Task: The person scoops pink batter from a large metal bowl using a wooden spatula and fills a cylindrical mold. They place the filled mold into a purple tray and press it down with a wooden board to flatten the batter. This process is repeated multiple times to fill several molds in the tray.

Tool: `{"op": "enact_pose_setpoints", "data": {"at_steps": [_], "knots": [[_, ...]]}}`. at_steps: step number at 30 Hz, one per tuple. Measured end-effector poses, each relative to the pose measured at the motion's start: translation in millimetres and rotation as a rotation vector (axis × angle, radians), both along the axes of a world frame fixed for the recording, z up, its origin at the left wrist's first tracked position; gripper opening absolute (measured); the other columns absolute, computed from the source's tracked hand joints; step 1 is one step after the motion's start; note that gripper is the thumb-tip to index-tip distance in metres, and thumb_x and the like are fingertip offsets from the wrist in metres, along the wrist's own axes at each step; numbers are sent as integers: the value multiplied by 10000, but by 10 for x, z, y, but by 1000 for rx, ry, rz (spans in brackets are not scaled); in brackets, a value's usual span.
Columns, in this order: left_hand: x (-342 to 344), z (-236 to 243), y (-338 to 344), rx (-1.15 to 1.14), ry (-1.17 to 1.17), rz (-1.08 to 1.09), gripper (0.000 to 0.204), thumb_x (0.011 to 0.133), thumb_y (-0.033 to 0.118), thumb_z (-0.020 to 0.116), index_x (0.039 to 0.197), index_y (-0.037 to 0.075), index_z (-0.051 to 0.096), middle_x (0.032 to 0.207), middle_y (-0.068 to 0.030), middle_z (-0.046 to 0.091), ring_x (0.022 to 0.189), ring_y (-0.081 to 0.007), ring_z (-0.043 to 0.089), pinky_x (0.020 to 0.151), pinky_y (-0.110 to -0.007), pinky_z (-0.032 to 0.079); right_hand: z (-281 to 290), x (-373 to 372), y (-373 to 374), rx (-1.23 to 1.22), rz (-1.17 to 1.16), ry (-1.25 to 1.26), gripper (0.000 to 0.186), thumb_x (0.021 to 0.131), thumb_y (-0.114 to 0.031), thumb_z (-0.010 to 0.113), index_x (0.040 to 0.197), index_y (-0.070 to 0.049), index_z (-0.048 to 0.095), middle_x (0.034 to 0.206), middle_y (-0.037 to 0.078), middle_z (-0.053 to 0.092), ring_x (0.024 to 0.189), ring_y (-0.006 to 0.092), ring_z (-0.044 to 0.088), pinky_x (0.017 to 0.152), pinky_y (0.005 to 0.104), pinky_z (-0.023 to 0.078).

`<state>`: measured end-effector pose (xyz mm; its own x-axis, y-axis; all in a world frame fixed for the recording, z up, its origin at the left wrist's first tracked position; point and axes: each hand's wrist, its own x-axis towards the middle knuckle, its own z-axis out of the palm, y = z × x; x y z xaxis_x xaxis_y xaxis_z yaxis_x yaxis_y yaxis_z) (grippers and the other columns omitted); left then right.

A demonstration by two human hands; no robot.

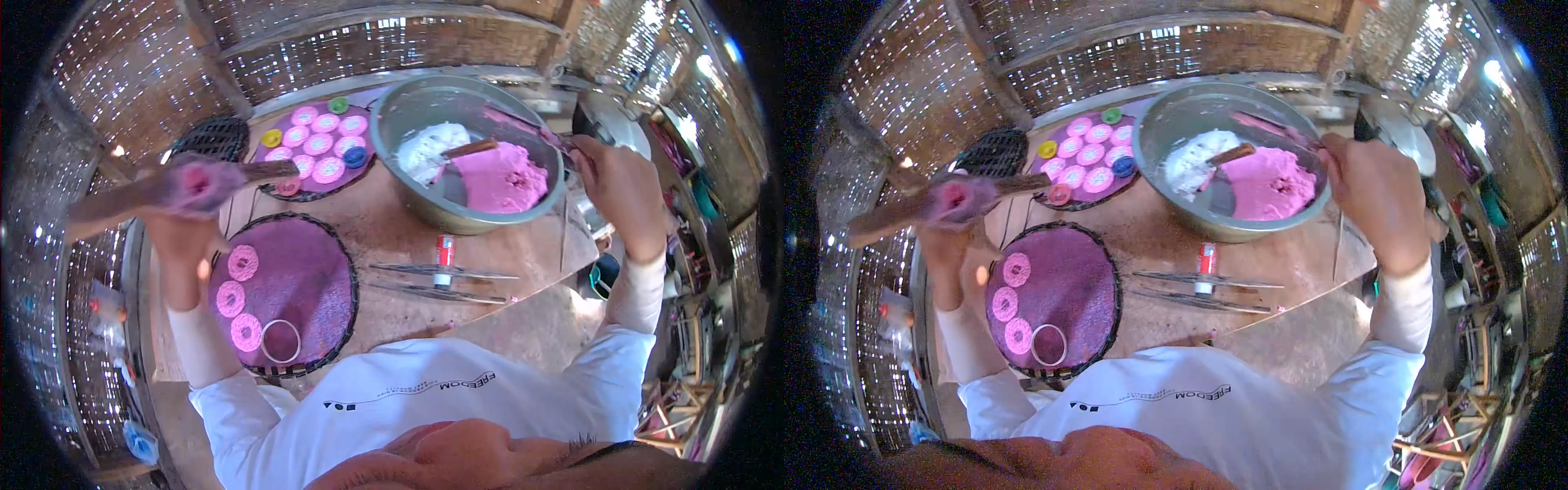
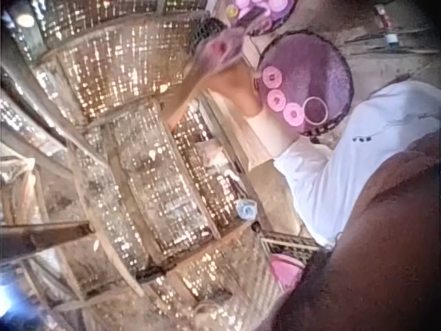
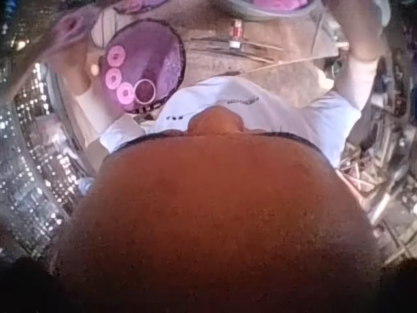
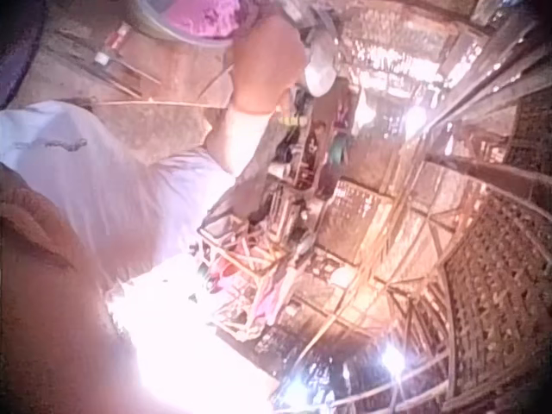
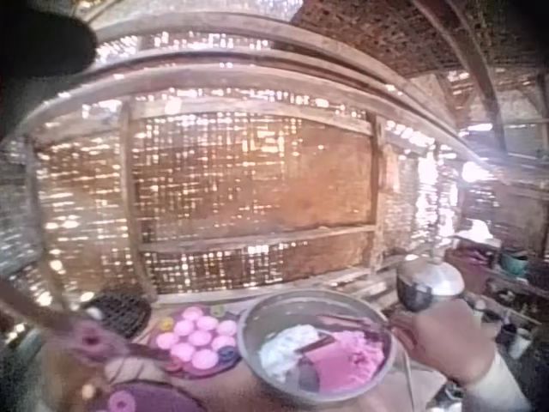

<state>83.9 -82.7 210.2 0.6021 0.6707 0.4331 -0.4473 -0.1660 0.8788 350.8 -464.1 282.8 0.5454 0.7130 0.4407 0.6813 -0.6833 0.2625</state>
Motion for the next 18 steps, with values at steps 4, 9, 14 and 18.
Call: {"op": "enact_pose_setpoints", "data": {"at_steps": [4,9,14,18], "knots": [[-124,111,-72,460,101,230,435,768,281,651,1102,36,515,1042,-120,570,894,-220,570,769,-356,495,-672,752,-22,-333,-128,-32,145,717,-179,561,727,-90,676,634,131,630,621,296,641,524,400,505],[264,-139,-184,200,-411,-311,462,659,271,722,1038,98,522,988,-89,516,932,-223,496,763,-325,438,-1488,1485,365,-387,-87,-81,170,721,-203,542,666,-134,687,659,113,652,593,248,653,475,390,497],[441,-278,-326,-57,-715,-878,311,628,237,776,874,181,595,930,-7,384,835,-160,426,794,-321,398,-879,339,878,193,496,525,272,862,-219,501,912,3,650,835,156,648,778,321,618,678,392,482],[681,-383,-474,-114,-946,-1133,313,651,270,769,916,214,613,933,0,375,815,-142,435,852,-322,389,-1119,-1162,1557,228,1106,2522,788,724,-616,436,1232,-18,354,1100,240,491,820,321,569,673,402,479]]}}
